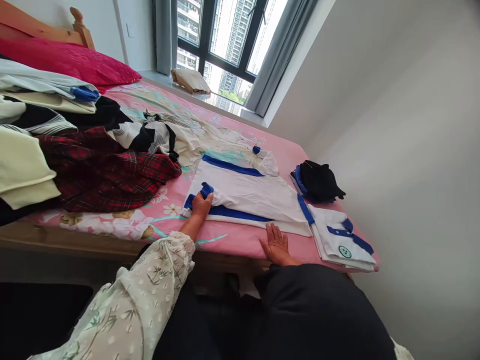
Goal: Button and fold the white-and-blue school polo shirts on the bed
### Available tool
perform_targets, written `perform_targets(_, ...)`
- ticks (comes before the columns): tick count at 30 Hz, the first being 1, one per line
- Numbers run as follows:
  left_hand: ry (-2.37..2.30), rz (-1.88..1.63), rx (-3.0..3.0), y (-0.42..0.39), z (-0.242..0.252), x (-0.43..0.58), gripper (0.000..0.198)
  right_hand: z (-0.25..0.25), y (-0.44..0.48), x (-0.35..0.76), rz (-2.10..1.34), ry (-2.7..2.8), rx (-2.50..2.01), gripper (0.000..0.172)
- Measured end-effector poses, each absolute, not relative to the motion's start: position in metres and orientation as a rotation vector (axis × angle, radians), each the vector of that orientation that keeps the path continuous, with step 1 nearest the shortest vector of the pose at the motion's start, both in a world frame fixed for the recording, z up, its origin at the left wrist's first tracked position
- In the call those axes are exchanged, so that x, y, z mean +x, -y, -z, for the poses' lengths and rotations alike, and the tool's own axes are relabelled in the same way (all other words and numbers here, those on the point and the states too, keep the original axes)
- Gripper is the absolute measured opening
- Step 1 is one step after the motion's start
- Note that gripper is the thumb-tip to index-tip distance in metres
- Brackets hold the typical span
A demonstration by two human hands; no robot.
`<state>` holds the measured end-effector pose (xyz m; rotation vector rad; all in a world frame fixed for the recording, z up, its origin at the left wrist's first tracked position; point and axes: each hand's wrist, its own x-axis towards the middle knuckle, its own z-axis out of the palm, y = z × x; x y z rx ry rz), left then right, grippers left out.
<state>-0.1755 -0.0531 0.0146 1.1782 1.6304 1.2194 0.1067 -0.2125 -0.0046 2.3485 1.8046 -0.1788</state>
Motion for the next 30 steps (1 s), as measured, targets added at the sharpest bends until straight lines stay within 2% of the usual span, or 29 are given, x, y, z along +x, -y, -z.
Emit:
perform_targets(19, -1.578, -1.199, 1.133, 0.056, -0.027, -0.177, 0.032, 0.011, 0.211, 0.102, 0.032, -1.814, 2.379, 0.068)
perform_targets(23, -1.533, -1.229, 1.032, 0.053, -0.031, -0.176, 0.026, 0.013, 0.211, 0.107, 0.041, -1.942, 2.389, 0.068)
perform_targets(30, -1.322, -1.224, 0.816, 0.048, -0.052, -0.186, 0.028, -0.001, 0.217, 0.107, 0.057, -2.272, 2.466, 0.064)
